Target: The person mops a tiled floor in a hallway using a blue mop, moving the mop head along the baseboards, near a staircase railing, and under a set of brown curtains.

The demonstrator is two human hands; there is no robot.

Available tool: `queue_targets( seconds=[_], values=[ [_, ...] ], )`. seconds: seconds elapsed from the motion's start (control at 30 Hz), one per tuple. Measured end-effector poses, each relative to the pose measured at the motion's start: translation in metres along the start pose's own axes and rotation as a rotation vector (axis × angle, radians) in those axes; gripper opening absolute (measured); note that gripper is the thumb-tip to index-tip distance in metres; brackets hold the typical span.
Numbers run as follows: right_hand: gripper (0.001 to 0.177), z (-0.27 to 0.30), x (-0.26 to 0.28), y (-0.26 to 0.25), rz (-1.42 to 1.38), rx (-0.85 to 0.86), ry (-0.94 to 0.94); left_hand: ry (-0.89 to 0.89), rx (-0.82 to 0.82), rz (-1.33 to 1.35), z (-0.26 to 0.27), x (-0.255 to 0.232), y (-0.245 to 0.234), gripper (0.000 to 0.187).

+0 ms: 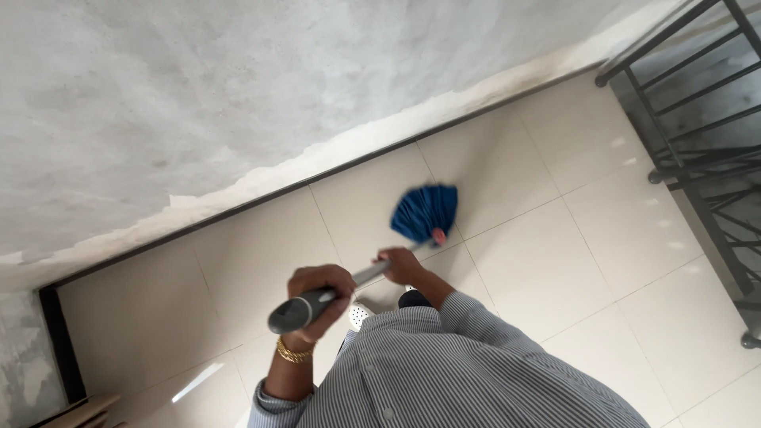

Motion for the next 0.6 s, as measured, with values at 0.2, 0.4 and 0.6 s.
queue_targets(
  seconds=[0.2,0.4,0.6],
  values=[
    [0.016,0.033,-0.009,0.047,0.188,0.282,0.238,-0.239,-0.320,0.037,0.047,-0.003,-0.020,0.010],
    [0.025,0.015,0.127,0.115,0.019,0.396,-0.037,-0.010,-0.512,-0.139,0.063,-0.115,-0.063,0.012],
    [0.004,-0.037,0.207,0.123,-0.024,0.321,-0.368,-0.055,-0.389,-0.506,0.039,-0.144,-0.024,0.018]
  ],
)
Point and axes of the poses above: each hand's wrist, its own z-axis away from the middle knuckle, its own y-axis out of the palm, x = y × z, the point moved 8 cm from there along -z, towards the middle knuckle, and after that the axes turned 12 degrees about y, right-handed, at the moved point
